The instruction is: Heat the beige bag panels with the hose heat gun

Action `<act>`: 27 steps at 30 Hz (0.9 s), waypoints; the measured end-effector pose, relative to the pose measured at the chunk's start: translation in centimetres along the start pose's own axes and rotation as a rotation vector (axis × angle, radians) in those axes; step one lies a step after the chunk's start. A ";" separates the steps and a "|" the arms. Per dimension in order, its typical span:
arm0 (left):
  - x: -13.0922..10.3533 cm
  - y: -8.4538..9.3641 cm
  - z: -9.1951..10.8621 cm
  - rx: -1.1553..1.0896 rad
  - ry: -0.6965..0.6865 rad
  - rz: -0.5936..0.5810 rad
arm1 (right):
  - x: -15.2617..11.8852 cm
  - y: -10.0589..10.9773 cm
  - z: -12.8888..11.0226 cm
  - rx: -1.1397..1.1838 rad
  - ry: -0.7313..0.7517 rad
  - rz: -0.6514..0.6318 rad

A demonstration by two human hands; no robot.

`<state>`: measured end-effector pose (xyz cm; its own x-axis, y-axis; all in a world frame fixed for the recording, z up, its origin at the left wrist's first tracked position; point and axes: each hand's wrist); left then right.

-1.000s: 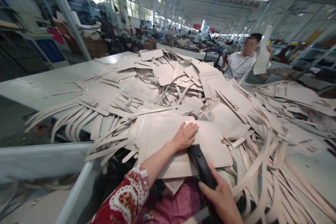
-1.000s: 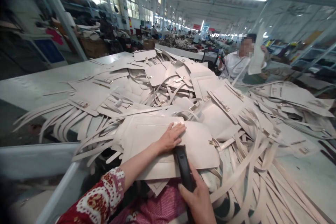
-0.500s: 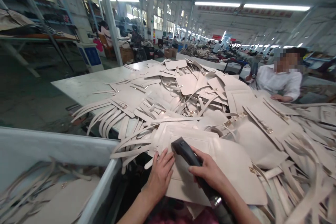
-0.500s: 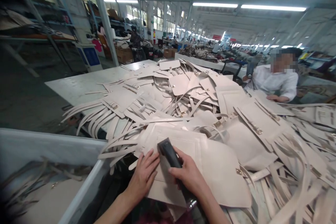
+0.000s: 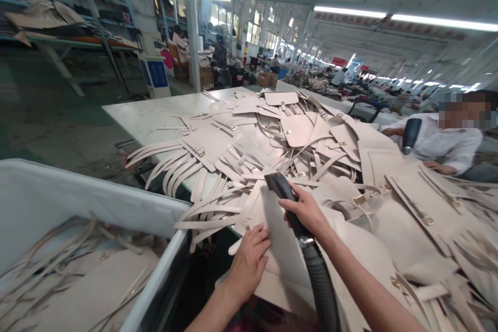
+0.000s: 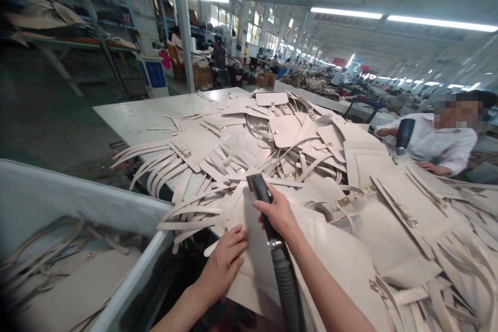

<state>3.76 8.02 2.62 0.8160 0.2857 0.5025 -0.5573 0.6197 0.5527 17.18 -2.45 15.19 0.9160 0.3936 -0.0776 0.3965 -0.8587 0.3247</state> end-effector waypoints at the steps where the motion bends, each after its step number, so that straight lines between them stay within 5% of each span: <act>1: 0.3 0.4 -0.2 -0.029 0.039 0.032 | -1.2 0.8 0.1 0.003 -0.020 -0.018; 4: 0.9 1.8 -0.7 -0.068 0.249 0.136 | -4.7 2.5 1.3 0.022 -0.142 -0.088; 8: 0.0 2.8 -0.7 -0.160 0.508 0.087 | -5.9 2.1 3.4 0.031 -0.221 -0.115; 13: -2.2 2.1 -0.8 -0.336 0.796 -0.024 | -4.2 -0.1 4.1 -0.071 -0.007 0.114; 16: -2.1 1.9 -1.1 -0.432 0.928 -0.108 | -5.8 0.5 3.6 -0.058 0.037 0.198; 22: -0.6 2.5 -1.6 -0.525 1.020 -0.209 | -13.2 3.4 4.3 0.098 -0.239 -0.234; 27: -0.1 2.5 -1.3 -0.560 1.056 -0.263 | -16.2 1.3 6.3 0.143 -0.262 -0.318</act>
<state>2.51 10.50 3.09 0.7626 0.3953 -0.5120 -0.4259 0.9026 0.0626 3.26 -11.96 10.94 0.7244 0.5649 -0.3952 0.6487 -0.7526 0.1132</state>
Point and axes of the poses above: each hand's wrist, its own x-axis towards the middle knuckle, its own y-axis out of the back of the hand, z = x × y, and after that the axes turned 15 degrees about z, right-handed
